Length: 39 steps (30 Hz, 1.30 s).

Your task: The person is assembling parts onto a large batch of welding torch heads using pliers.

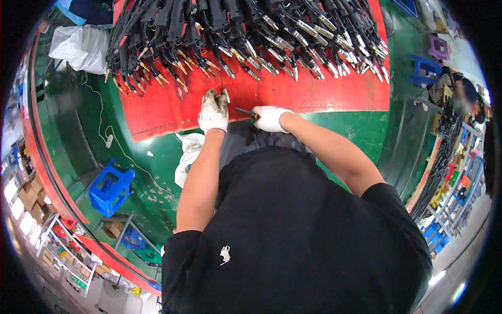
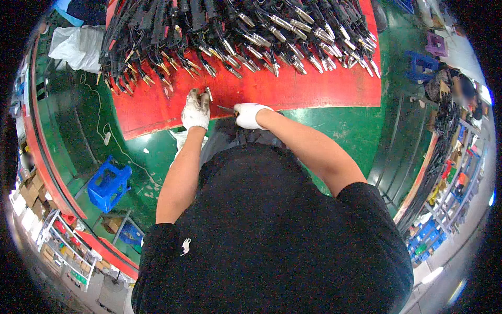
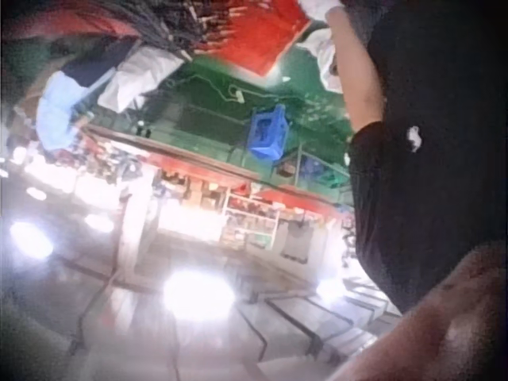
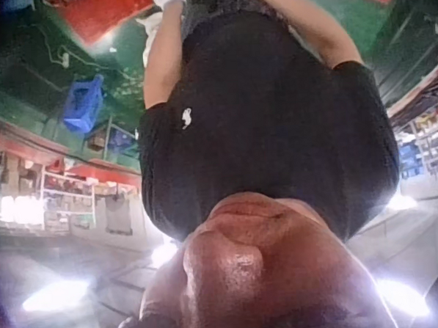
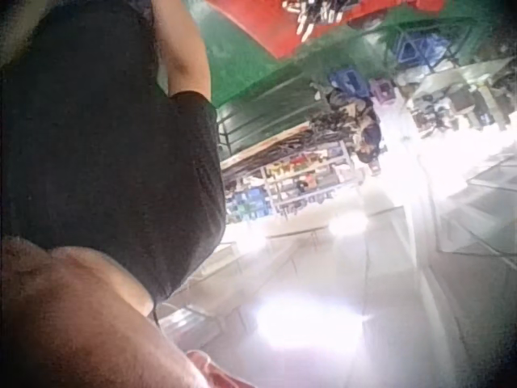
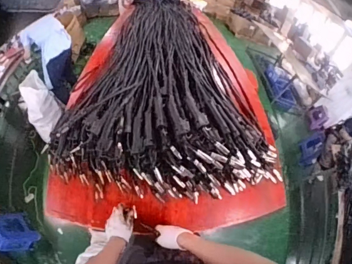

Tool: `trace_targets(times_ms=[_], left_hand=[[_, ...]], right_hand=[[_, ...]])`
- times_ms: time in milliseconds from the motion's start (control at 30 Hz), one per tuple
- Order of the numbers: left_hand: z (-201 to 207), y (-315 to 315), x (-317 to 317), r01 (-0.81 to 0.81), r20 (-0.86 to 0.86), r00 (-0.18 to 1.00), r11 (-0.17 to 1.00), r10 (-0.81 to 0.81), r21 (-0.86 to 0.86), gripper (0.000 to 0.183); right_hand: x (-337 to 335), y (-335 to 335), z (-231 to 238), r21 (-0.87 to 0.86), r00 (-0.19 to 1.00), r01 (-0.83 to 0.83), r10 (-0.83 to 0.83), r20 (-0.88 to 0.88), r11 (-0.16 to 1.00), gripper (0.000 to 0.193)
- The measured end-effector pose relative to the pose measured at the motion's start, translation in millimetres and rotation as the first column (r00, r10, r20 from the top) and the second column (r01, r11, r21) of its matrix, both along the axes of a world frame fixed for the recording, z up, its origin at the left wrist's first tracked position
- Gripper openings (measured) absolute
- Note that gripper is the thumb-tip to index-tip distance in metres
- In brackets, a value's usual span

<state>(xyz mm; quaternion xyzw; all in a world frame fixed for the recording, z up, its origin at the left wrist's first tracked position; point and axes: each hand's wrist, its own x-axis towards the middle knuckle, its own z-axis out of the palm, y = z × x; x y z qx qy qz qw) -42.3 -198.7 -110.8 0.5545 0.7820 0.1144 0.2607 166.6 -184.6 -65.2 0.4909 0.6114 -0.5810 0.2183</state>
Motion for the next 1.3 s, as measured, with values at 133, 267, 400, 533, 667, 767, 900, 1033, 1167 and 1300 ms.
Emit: trace_targets(times_ms=[133,267,400,533,667,767,900,1033,1167,1300], left_hand=[[12,20,-14,0.128,-0.047,0.990,0.982,-0.136,-0.137,0.044],[12,28,-25,0.120,0.086,0.988,0.988,-0.128,0.100,0.038],[21,57,-24,0.031,0.301,0.941,0.926,-0.154,0.375,0.032],[47,84,-23,-0.024,0.373,0.919,0.925,-0.129,0.380,0.021],[57,90,-24,-0.078,0.453,0.889,0.953,-0.067,0.294,0.021],[44,92,-29,-0.097,0.400,0.911,0.887,-0.104,0.451,0.022],[44,93,-26,-0.133,0.532,0.845,0.942,-0.055,0.308,0.022],[33,99,-30,-0.150,0.539,0.838,0.915,-0.084,0.375,0.019],[29,102,-28,-0.216,0.682,0.729,0.924,-0.063,0.315,0.020],[19,107,-31,-0.135,0.558,0.817,0.894,-0.142,0.426,0.020]], right_hand=[[21,3,26,0.094,0.981,0.193,-0.191,-0.036,0.977,0.040],[12,17,36,0.267,0.912,0.410,-0.397,-0.104,0.872,0.045],[-3,44,43,0.256,0.896,0.438,-0.440,-0.051,0.862,0.054],[-7,55,28,0.315,0.889,0.454,-0.449,-0.094,0.834,0.057],[-12,67,29,0.246,0.873,0.485,-0.482,-0.079,0.839,0.056],[-16,71,22,0.232,0.874,0.486,-0.476,-0.103,0.842,0.055],[-13,71,18,0.208,0.852,0.524,-0.513,-0.108,0.826,0.055],[-16,69,21,0.251,0.863,0.503,-0.497,-0.090,0.827,0.057],[-18,70,18,0.222,0.845,0.532,-0.528,-0.086,0.817,0.059],[-28,75,20,0.211,0.823,0.565,-0.561,-0.086,0.797,0.051]])
